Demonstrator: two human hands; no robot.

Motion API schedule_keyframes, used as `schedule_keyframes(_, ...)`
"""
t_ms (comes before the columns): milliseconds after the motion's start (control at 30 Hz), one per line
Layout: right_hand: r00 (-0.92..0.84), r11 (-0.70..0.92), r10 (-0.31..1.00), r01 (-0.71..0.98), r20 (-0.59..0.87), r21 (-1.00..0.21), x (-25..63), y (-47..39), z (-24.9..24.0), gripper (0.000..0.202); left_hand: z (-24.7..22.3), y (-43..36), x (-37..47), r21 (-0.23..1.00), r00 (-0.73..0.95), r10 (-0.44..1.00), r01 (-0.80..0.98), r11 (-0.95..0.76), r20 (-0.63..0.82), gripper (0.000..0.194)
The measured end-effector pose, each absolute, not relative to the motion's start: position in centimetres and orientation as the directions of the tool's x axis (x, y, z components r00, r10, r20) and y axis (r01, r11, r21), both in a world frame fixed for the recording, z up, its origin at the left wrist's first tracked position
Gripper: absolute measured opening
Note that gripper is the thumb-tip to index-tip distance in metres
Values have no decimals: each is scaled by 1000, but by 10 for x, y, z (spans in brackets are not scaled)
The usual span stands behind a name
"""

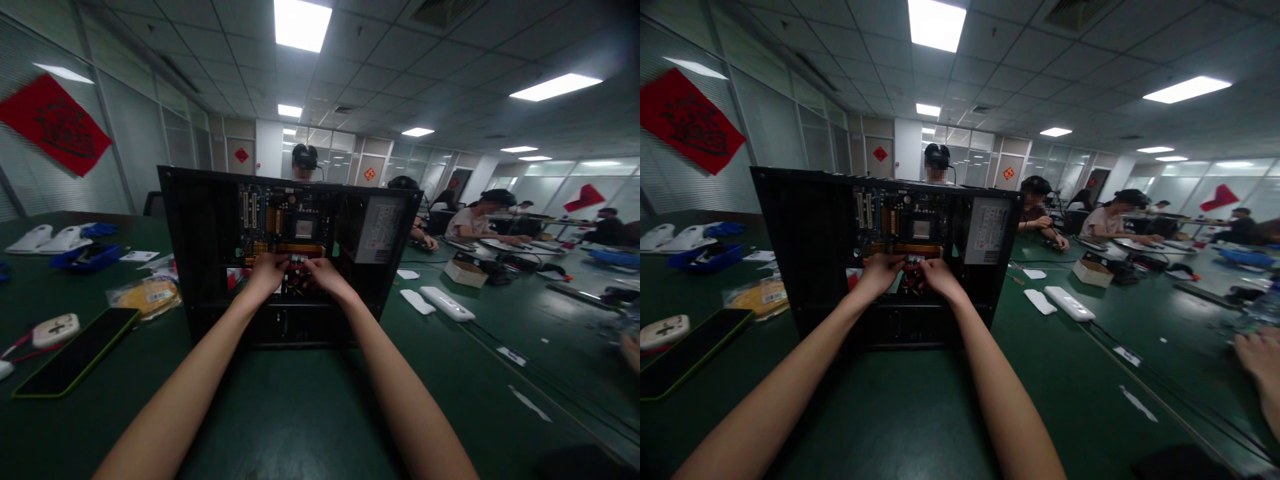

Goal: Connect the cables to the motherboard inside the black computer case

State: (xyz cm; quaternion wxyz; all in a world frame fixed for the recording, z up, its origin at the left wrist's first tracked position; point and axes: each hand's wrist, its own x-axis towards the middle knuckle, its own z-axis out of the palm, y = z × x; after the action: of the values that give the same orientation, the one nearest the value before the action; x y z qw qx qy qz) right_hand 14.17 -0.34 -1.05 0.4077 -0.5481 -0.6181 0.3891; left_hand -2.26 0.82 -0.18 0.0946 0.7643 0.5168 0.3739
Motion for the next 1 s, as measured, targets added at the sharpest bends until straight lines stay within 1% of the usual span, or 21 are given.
schedule_keyframes(67, -65, 110, 994, 485, 89, -867, 141, -2, -14, 34, -4, 10, -23, 484, 216, 865, 755, -442, 453, 27)
schedule_keyframes(133, -72, 123, 992, 619, 100, -776, 141, -2, -16, 36, -7, 11, -24, 429, 235, 874, 798, -423, 426, 26)
schedule_keyframes(200, -89, 128, 992, 713, 93, -689, 142, -3, -16, 36, -10, 12, -24, 377, 256, 888, 834, -403, 383, 24)
schedule_keyframes(267, -117, 125, 992, 763, 54, -634, 143, -5, -15, 35, -11, 13, -23, 338, 280, 904, 858, -387, 324, 25)
schedule_keyframes(367, -180, 149, 984, 793, 7, -591, 145, -5, -16, 33, -10, 16, -20, 284, 285, 926, 893, -350, 246, 26)
schedule_keyframes(433, -190, 165, 982, 811, 13, -561, 146, -2, -18, 32, -9, 19, -17, 242, 282, 931, 910, -336, 233, 27)
schedule_keyframes(500, -148, 150, 988, 843, 45, -516, 145, 1, -21, 33, -9, 23, -15, 215, 294, 926, 914, -345, 238, 28)
schedule_keyframes(600, -69, 111, 991, 890, 111, -442, 144, 5, -23, 33, -9, 27, -13, 218, 291, 926, 913, -344, 241, 29)
schedule_keyframes(700, -58, 118, 985, 912, 162, -392, 143, 7, -24, 31, -9, 29, -13, 236, 275, 930, 913, -332, 243, 28)
schedule_keyframes(1000, -36, 110, 978, 926, 206, -361, 145, 6, -25, 29, -10, 27, -13, 341, 224, 940, 889, -305, 256, 26)
